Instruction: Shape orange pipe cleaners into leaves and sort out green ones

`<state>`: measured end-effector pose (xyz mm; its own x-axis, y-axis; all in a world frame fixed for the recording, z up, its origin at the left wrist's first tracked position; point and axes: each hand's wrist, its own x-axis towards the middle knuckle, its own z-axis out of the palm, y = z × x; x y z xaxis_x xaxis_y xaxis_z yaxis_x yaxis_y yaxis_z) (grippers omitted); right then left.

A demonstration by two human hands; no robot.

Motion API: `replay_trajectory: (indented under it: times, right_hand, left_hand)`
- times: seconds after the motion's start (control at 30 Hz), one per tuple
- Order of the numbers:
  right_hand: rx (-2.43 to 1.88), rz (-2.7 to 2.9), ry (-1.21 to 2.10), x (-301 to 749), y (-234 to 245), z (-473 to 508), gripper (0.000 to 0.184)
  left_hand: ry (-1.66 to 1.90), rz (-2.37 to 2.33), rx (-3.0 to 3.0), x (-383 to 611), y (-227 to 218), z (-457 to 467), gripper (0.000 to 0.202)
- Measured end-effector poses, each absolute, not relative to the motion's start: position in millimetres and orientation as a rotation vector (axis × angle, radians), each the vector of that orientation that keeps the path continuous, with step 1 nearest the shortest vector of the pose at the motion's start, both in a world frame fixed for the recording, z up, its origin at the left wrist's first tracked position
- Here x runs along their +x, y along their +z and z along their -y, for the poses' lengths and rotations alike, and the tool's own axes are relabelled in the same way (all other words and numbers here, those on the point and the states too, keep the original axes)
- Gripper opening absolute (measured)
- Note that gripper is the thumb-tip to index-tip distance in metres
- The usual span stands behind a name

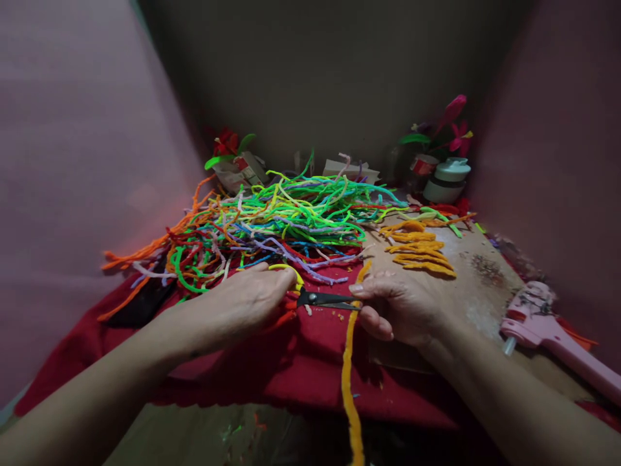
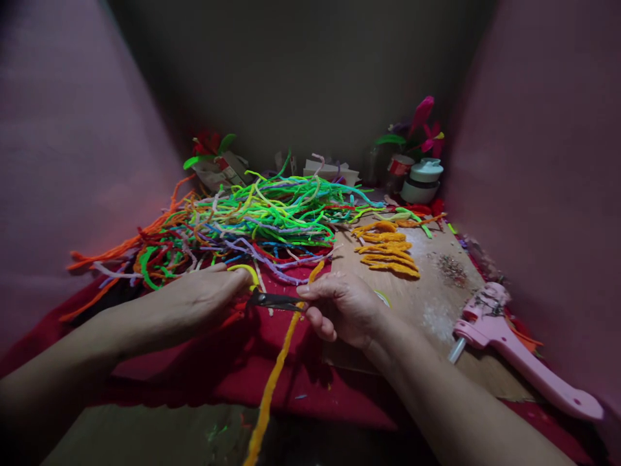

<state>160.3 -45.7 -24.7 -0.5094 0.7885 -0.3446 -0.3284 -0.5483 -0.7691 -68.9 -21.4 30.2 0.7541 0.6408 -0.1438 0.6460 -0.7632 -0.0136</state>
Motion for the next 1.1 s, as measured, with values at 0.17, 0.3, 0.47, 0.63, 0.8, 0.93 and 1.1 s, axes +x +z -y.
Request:
replay_trajectory:
  times: [0.17,0.3,0.47,0.63,0.8,0.93,1.1]
  right_hand:
    - [-0.923,0.876,2.097,161,-26,46,0.030]
    - [-0.918,0.892,2.100,161,-26,46,0.030]
    - [-0.935,0.923,2.098,161,-24,47,0.031]
    - [-0.932,0.927,2.067,160,-25,47,0.029]
    - [-0.944,0.912,2.072,161,-25,46,0.029]
    - [-0.929,0.937,2.072,161,-26,47,0.031]
    - [-0.871,0.964,2.111,161,-31,48,0.031]
  left_hand:
    - [-0.198,-1.060,2.918,-69,29,23,0.018]
    - [-0.150,-1.081,2.916,-72,25,23,0.021]
    - [-0.180,-1.110,2.915,-71,28,25,0.021]
    - [-0.279,-1.180,2.970,-68,28,28,0.020]
    - [-0.318,-1.207,3.109,-71,19,27,0.017]
    - [-0.315,-1.174,3.170,-74,17,25,0.018]
    - [-0.248,-1.090,3.160,-73,18,25,0.017]
